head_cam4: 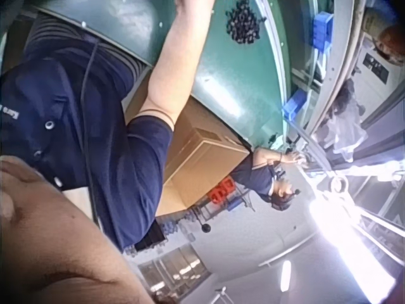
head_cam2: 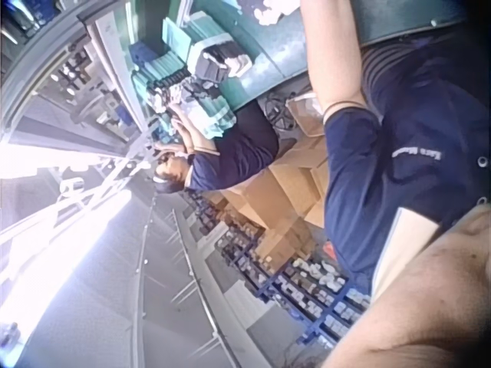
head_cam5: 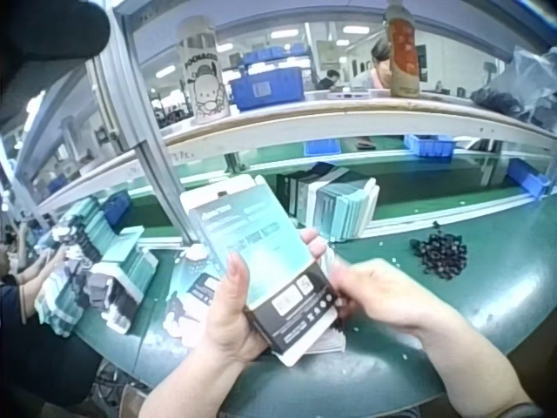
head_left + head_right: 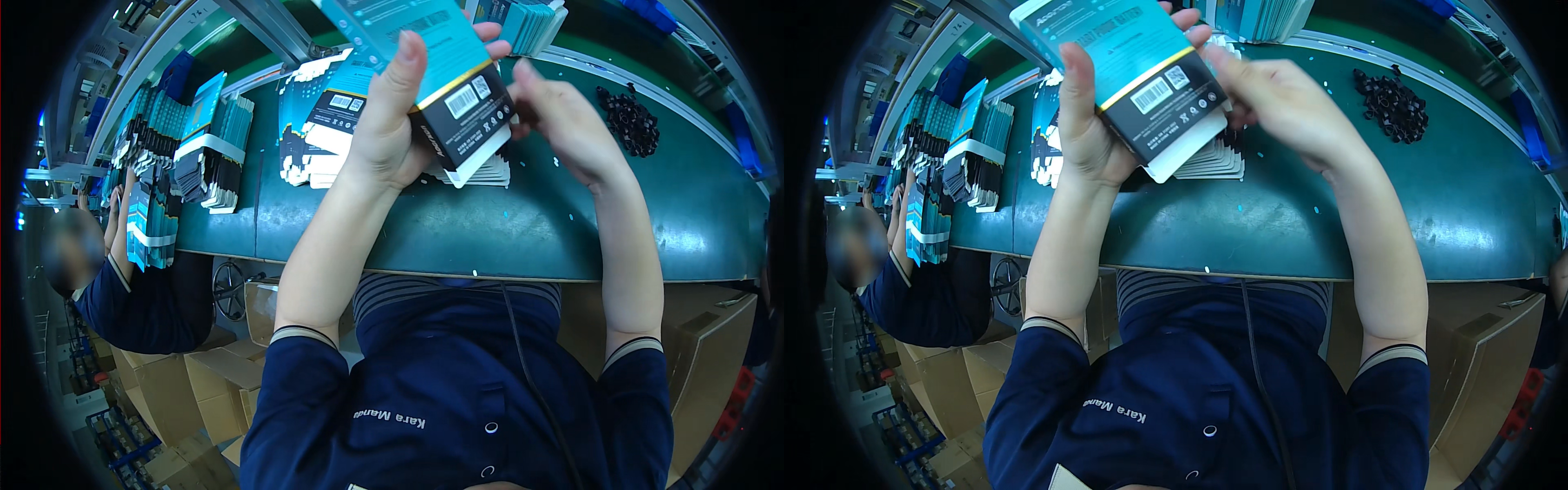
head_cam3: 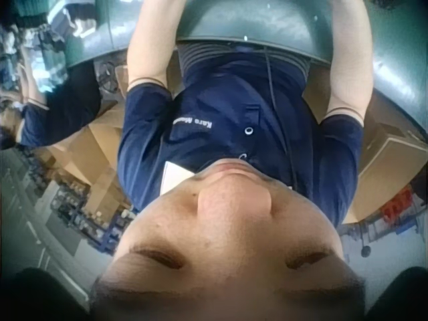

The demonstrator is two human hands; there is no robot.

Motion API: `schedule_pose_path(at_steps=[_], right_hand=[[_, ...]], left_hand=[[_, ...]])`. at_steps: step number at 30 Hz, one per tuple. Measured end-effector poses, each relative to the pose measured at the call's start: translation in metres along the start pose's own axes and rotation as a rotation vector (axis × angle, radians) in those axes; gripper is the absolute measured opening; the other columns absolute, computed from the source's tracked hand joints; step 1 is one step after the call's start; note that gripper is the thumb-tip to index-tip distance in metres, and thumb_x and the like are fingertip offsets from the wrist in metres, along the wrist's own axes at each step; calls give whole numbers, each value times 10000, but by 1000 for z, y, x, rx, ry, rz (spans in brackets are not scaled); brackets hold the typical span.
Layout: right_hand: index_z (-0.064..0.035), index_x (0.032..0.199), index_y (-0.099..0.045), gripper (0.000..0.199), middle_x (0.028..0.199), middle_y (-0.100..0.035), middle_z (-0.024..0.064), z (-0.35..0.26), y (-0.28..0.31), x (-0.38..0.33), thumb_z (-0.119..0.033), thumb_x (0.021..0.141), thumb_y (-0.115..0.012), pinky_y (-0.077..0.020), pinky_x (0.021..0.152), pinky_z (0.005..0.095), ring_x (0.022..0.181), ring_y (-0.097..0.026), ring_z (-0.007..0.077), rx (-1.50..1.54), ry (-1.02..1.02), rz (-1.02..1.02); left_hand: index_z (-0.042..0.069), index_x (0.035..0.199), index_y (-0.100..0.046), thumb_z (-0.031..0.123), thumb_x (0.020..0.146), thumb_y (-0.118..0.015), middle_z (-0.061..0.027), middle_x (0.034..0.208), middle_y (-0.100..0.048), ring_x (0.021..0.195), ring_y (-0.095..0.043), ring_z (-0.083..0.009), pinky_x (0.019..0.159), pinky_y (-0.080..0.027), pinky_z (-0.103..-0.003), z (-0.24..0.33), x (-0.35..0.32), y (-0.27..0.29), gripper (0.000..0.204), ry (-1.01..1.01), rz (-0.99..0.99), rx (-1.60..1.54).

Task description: Folding and assembling cardboard retail boxes for smartphone batteries on an assembly line.

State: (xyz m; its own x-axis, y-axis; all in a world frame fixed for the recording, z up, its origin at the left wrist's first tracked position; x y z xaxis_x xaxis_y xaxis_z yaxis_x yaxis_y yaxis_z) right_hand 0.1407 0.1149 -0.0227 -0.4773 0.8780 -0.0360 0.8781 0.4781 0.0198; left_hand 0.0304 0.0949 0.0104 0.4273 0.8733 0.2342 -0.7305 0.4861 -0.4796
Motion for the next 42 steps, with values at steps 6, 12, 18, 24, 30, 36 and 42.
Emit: schedule_pose_path(at_steps=[6,12,18,24,30,36,42], right_hand=[[-11,736,-673,427,688,-629,16,-13,-20,-9,-416,869,-650,-398,581,189,614,-513,29,185,64,-33],[2,720,-650,389,785,-661,82,-18,-3,0,-351,884,-643,-470,607,197,730,-603,58,-17,224,234],[34,1305,-413,393,1102,-616,98,-35,2,-11,-39,930,-508,-465,865,247,966,-589,121,348,479,323],[-26,1148,-531,300,941,-641,40,-23,7,-18,-258,957,-541,-458,786,200,846,-588,62,252,446,427],[12,1186,-517,252,987,-626,56,-13,22,-14,-111,968,-487,-452,797,204,893,-573,80,153,337,574],[-15,955,-602,181,825,-621,10,-20,13,-13,-189,952,-555,-454,648,192,712,-550,48,395,483,387],[10,1027,-570,162,832,-650,46,-20,9,-15,-111,921,-585,-465,645,181,715,-587,56,335,450,460]], left_hand=[[-14,1372,-291,597,895,-442,-194,1258,-513,1151,-532,-283,936,-485,-416,1,5,17,790,-5,180,-160],[-65,1148,-517,283,993,-427,-171,1112,-605,993,-625,-245,875,-503,-353,-4,3,41,392,-141,372,-116],[-11,1174,-483,221,991,-459,-114,1016,-603,937,-561,-129,817,-462,-278,0,-6,11,297,-371,352,274],[-7,1090,-487,157,991,-448,-78,928,-577,838,-522,-89,745,-438,-251,1,-13,-2,196,-382,396,363],[20,1029,-520,234,986,-484,-15,905,-587,784,-516,-33,699,-433,-190,-10,-17,15,221,-435,505,580],[26,1044,-497,107,986,-455,-32,880,-590,814,-537,-79,740,-435,-209,-2,-9,7,109,-447,442,357],[44,986,-536,106,959,-512,-22,838,-610,738,-531,-36,673,-418,-177,-3,-10,14,71,-422,471,427]])
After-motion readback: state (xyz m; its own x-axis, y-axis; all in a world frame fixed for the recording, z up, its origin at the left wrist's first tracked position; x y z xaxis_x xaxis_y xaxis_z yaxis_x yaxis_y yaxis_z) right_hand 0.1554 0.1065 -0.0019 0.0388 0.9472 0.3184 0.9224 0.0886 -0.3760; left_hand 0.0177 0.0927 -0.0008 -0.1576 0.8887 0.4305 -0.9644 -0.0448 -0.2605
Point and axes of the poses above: each hand's wrist, its own x-axis towards the middle knuckle, its own y-axis out of the back of the hand, z = x × y, the point moved 9 cm from there along x, towards the middle knuckle
